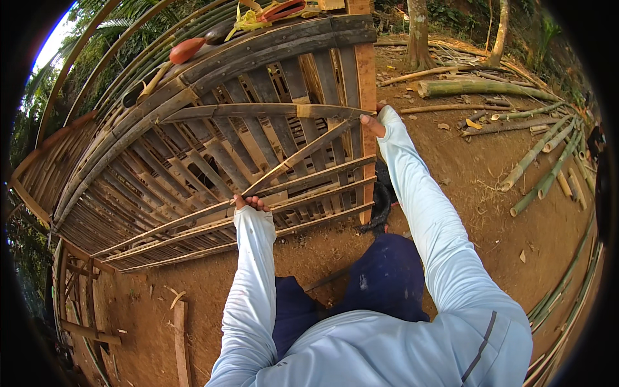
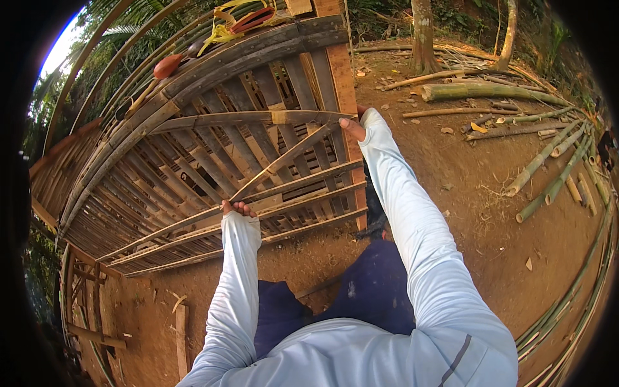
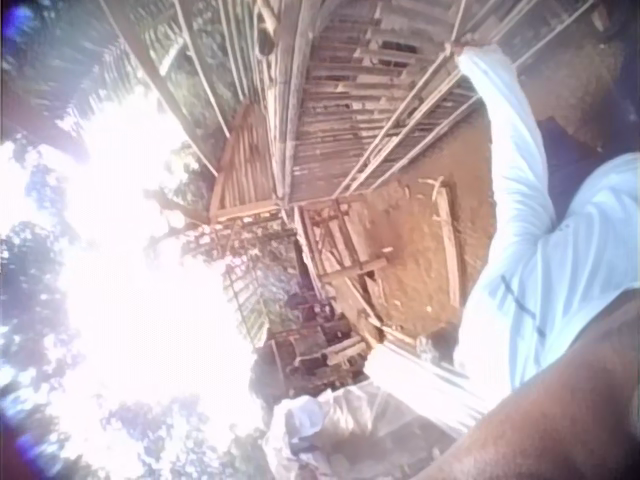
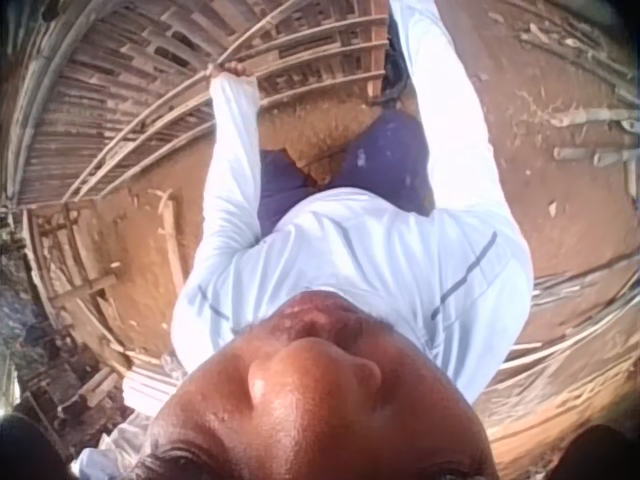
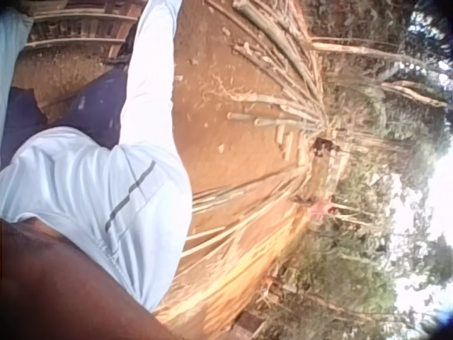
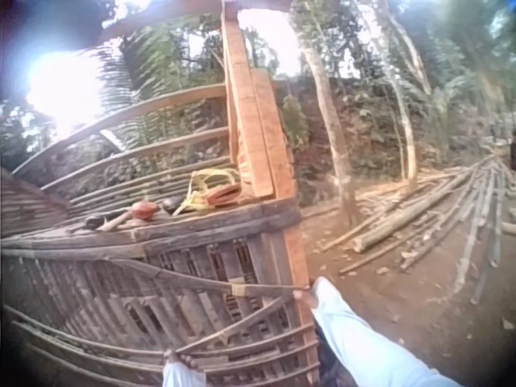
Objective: The person uses a machete to split a bamboo strip into thin slivers. They then weave these slivers into a bamboo frame structure, securing them with a hammer.
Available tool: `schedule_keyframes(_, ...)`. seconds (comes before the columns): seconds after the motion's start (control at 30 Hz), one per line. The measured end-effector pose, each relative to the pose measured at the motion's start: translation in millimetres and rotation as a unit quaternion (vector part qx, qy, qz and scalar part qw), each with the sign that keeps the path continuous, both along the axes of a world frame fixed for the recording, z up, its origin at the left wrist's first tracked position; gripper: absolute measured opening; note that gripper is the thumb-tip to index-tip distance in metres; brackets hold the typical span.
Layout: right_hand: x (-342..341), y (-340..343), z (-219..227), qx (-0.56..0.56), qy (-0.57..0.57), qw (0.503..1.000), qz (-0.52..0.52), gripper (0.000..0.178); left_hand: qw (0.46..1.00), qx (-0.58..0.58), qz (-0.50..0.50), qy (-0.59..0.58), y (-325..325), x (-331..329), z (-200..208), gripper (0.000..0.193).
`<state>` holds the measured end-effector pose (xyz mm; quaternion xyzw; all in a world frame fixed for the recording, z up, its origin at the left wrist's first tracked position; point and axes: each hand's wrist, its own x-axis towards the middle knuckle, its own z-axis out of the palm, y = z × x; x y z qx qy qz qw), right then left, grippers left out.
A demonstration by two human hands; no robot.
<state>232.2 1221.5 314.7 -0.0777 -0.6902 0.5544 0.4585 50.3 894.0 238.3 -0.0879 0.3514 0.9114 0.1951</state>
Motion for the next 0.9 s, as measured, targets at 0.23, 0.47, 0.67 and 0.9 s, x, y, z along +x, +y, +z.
schedule_keyframes(0.23,2,-2,2,-0.003,0.016,1.000,0.022,0.081,0.970,-0.071,0.067,0.222,33,40,21,0.029)
schedule_keyframes(0.47,-5,7,-6,-0.003,0.003,1.000,0.004,0.087,0.634,-0.364,0.183,0.658,78,55,38,0.036)
schedule_keyframes(0.67,1,-10,-3,-0.007,0.005,0.998,-0.055,0.092,0.713,-0.408,0.131,0.555,107,81,34,0.053)
schedule_keyframes(0.9,-3,-9,-9,-0.009,0.031,0.997,-0.067,0.092,0.525,-0.485,0.246,0.655,94,76,43,0.032)
